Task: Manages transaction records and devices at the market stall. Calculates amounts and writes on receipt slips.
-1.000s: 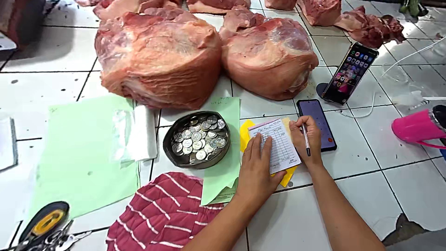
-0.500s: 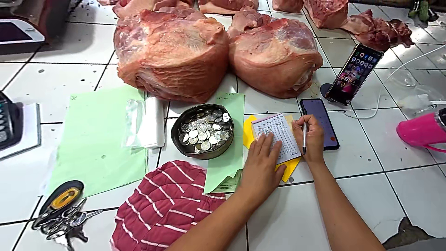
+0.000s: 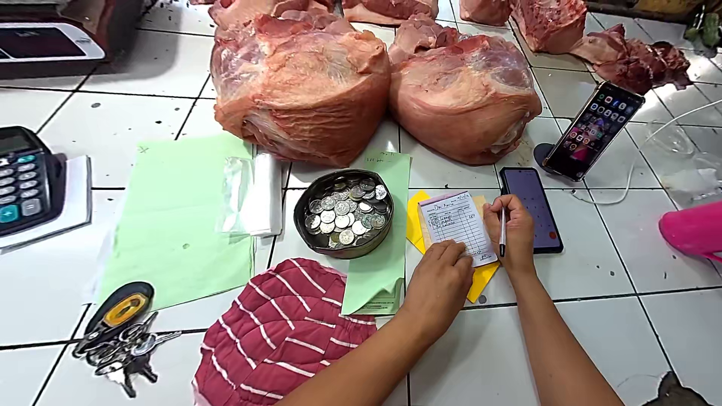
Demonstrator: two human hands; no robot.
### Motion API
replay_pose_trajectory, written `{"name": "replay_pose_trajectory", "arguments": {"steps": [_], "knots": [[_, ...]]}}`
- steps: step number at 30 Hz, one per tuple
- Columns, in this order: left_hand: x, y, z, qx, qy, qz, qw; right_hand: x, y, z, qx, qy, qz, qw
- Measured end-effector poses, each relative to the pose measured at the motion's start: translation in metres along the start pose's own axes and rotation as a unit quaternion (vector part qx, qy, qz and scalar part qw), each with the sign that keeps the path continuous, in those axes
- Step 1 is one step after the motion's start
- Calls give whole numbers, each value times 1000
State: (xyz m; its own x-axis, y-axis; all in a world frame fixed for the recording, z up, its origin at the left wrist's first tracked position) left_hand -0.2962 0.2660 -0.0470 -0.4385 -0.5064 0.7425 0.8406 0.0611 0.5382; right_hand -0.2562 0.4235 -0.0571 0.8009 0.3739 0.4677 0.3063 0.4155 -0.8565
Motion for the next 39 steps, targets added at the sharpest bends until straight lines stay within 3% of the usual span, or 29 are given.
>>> {"name": "replay_pose_trajectory", "arguments": {"steps": [20, 24, 27, 30, 35, 39], "knots": [[2, -1, 3, -30, 22, -12, 999, -5, -6, 4, 13, 45, -7, 999], [-5, -2, 3, -14, 0, -11, 1000, 20, -13, 7, 66, 86, -71, 992], [-8, -4, 2, -12, -4, -8, 1000, 59, 4, 19, 40, 113, -95, 988], [-8, -5, 1, -13, 1, -8, 1000, 81, 20, 27, 13, 102, -103, 989], [-7, -6, 0, -11, -5, -11, 1000, 60, 17, 27, 49, 43, -134, 989], [-6, -6, 0, -6, -10, -21, 1000, 63, 15, 26, 46, 45, -154, 986]]}}
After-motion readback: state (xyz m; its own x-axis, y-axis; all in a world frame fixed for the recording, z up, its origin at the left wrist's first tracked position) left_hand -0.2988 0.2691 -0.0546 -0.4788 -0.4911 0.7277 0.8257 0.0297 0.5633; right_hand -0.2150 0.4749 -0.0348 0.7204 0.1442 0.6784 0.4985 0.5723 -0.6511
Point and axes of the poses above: each hand's wrist, its own z-axis towards the middle knuckle, its own x-axis out of the back of the hand, y = z × x, the point moved 10 cm from there along z, towards the middle knuckle, and after that the axes turned 4 degrees about -x, right-handed, at the moved point
